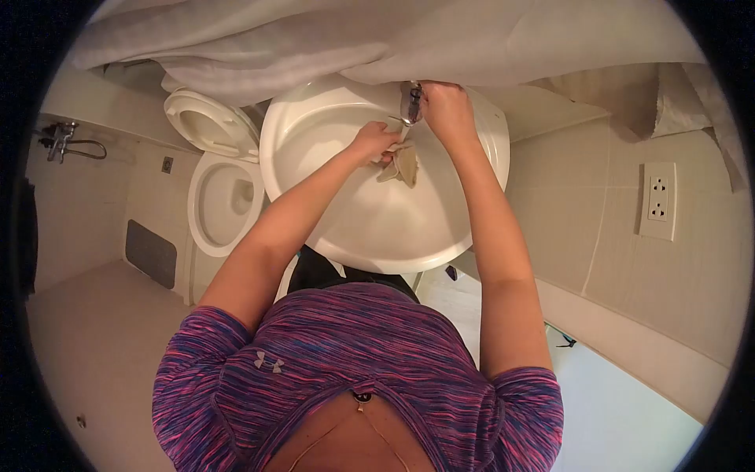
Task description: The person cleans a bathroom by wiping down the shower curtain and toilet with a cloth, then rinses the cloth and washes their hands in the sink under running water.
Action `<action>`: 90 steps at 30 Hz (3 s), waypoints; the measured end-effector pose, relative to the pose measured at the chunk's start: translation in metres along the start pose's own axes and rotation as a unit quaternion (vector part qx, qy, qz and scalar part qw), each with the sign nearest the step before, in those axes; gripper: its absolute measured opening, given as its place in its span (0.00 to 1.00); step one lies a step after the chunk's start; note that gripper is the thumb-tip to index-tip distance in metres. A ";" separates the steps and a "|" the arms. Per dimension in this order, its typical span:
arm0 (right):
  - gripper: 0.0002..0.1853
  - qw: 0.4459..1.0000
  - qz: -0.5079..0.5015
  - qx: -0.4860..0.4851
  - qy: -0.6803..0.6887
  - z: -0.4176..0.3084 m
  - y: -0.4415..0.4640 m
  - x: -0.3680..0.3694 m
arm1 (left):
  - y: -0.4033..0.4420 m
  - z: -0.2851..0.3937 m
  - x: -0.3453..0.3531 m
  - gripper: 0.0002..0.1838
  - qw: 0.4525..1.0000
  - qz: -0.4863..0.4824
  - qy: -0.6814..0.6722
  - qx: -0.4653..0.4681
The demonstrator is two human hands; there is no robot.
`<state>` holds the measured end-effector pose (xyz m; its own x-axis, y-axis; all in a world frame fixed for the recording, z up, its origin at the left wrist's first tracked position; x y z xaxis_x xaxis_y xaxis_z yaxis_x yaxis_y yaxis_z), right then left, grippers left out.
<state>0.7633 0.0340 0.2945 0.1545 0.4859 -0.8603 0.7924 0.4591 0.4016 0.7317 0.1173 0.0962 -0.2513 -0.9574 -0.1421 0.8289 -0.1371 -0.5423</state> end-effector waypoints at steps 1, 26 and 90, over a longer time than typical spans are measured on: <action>0.10 1.000 0.004 -0.001 0.007 -0.001 0.000 -0.002 | 0.002 0.003 0.003 0.14 1.000 0.004 -0.002 0.001; 0.18 0.807 -0.095 0.363 0.456 0.070 -0.167 0.173 | -0.045 0.009 -0.058 0.13 0.932 0.280 -0.187 0.133; 0.09 0.654 -0.347 0.257 0.622 -0.025 -0.140 0.128 | -0.103 0.035 0.093 0.10 0.838 0.129 0.281 0.450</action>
<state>0.6576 0.0505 0.1358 -0.6927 0.6694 0.2684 0.5610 0.7340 -0.3827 0.6401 0.0337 0.1676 0.0086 -0.7484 -0.6631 0.8695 -0.3219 0.3747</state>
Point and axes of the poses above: each hand's wrist, its own y-axis towards the middle knuckle, its own x-axis out of the palm, z = x × y, the point moved 9 cm from there along y, towards the middle knuckle, and after that the axes turned 12 degrees about y, right-handed, at the moved point
